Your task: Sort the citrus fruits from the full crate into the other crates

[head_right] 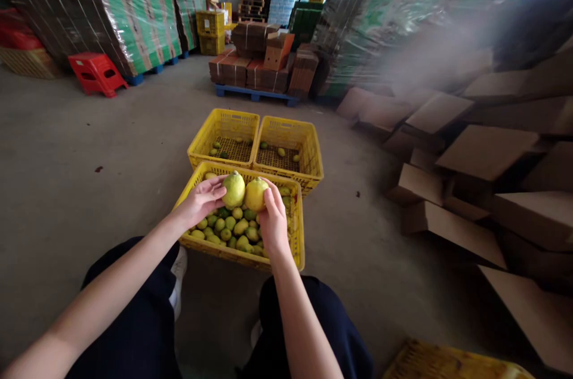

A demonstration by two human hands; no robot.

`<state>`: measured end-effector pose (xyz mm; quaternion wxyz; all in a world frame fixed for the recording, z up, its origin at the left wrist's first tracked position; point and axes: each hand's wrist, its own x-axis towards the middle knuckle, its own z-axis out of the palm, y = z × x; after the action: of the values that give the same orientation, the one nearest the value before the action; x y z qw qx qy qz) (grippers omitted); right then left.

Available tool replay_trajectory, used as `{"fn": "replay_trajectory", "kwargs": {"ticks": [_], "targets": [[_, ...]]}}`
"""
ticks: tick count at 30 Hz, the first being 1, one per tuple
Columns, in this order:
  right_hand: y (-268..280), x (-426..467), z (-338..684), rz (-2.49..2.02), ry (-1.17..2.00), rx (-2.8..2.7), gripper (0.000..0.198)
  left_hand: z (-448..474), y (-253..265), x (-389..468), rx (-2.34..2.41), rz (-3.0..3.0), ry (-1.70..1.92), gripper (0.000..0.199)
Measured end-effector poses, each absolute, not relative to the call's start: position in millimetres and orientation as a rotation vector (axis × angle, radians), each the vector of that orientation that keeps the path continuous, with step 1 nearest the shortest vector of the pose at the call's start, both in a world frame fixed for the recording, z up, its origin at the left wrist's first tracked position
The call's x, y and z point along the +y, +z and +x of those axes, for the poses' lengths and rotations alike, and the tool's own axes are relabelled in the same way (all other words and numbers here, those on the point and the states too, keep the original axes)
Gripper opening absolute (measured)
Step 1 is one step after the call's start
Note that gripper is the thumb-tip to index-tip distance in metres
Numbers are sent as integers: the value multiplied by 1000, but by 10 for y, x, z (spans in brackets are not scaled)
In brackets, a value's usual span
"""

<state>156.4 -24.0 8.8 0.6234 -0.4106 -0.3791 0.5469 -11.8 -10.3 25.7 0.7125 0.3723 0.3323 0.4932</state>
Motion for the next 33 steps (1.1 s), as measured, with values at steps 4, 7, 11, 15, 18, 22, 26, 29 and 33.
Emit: {"fn": "replay_trajectory", "kwargs": {"ticks": [4, 7, 11, 15, 18, 22, 26, 29, 33], "targets": [[81, -275, 1577, -1040, 1165, -990, 42, -126, 246, -109, 734, 841, 1105, 50], [87, -295, 1573, -1039, 1088, -1051, 40, -135, 226, -106, 729, 881, 1135, 49], [90, -318, 1546, -1052, 919, -1119, 38, -137, 224, -118, 716, 982, 1192, 49], [93, -350, 1514, -1073, 676, -1139, 33, -105, 242, -159, 730, 1097, 1202, 50], [113, -382, 1498, -1054, 603, -1147, 32, -79, 236, -182, 718, 1109, 1222, 48], [143, -415, 1490, -1027, 563, -1184, 32, -75, 214, -192, 704, 1124, 1224, 49], [97, -397, 1497, -990, 524, -1230, 34, -68, 231, -212, 759, 1142, 1246, 51], [38, -361, 1506, -927, 458, -1272, 38, -47, 273, -239, 780, 1139, 1299, 51], [26, -345, 1510, -870, 359, -1314, 39, -33, 319, -265, 765, 1142, 1346, 49]]}}
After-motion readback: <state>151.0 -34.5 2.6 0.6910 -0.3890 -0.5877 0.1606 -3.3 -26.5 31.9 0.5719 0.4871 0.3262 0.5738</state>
